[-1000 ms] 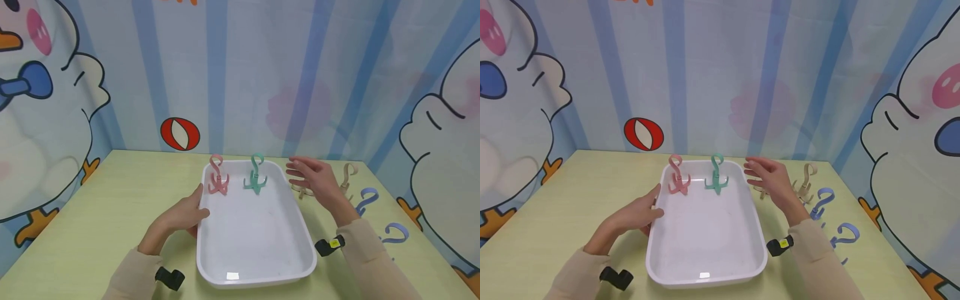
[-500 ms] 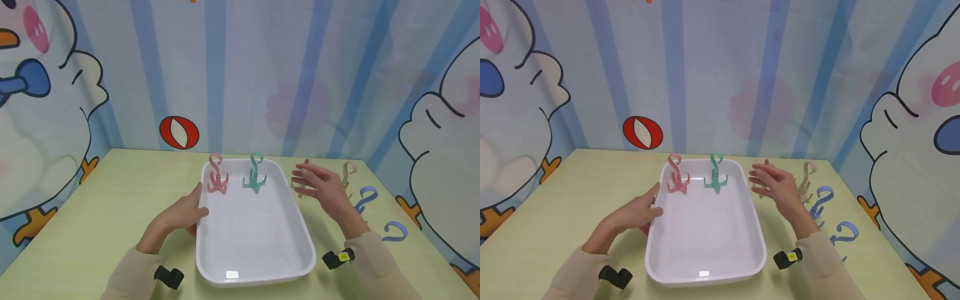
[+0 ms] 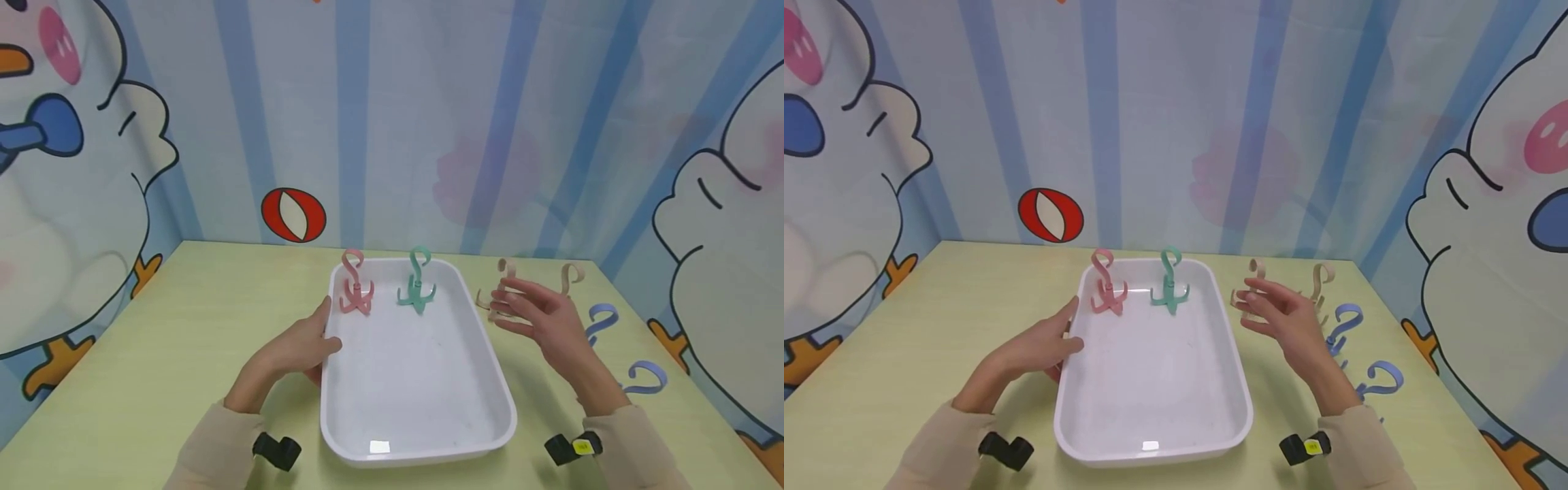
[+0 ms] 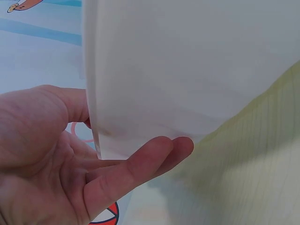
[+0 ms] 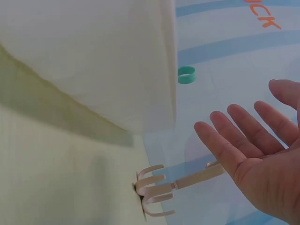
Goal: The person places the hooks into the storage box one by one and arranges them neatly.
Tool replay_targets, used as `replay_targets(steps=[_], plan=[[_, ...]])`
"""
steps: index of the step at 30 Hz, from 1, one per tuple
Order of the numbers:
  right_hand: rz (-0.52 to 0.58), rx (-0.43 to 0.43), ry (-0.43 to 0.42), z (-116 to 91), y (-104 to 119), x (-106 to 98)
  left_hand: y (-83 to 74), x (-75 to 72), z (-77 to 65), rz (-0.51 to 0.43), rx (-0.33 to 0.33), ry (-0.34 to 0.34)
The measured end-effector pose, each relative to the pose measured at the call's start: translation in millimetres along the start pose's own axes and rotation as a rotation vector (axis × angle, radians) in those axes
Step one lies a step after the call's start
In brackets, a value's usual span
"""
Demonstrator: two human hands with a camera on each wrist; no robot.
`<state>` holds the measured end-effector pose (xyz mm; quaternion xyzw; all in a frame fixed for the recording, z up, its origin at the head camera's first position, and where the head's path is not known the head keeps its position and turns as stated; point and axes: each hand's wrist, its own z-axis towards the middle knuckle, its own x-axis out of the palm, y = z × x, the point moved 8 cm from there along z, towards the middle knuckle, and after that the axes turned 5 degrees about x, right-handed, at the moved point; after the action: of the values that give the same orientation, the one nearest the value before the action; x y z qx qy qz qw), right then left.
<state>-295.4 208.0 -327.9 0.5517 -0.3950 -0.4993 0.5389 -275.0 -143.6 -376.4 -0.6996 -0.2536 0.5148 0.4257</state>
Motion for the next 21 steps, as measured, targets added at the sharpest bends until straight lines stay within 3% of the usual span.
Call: replay_targets(steps=[10,21], plan=[[-0.058,-0.019,-0.044,-21,-9,-11,1.3,0.4,0.5,0.008,-0.013,-0.002],[0.003,-0.068,-0.09,-44,-8,-24,1.4,0.6,1.1,-0.001,-0.013,0.002]])
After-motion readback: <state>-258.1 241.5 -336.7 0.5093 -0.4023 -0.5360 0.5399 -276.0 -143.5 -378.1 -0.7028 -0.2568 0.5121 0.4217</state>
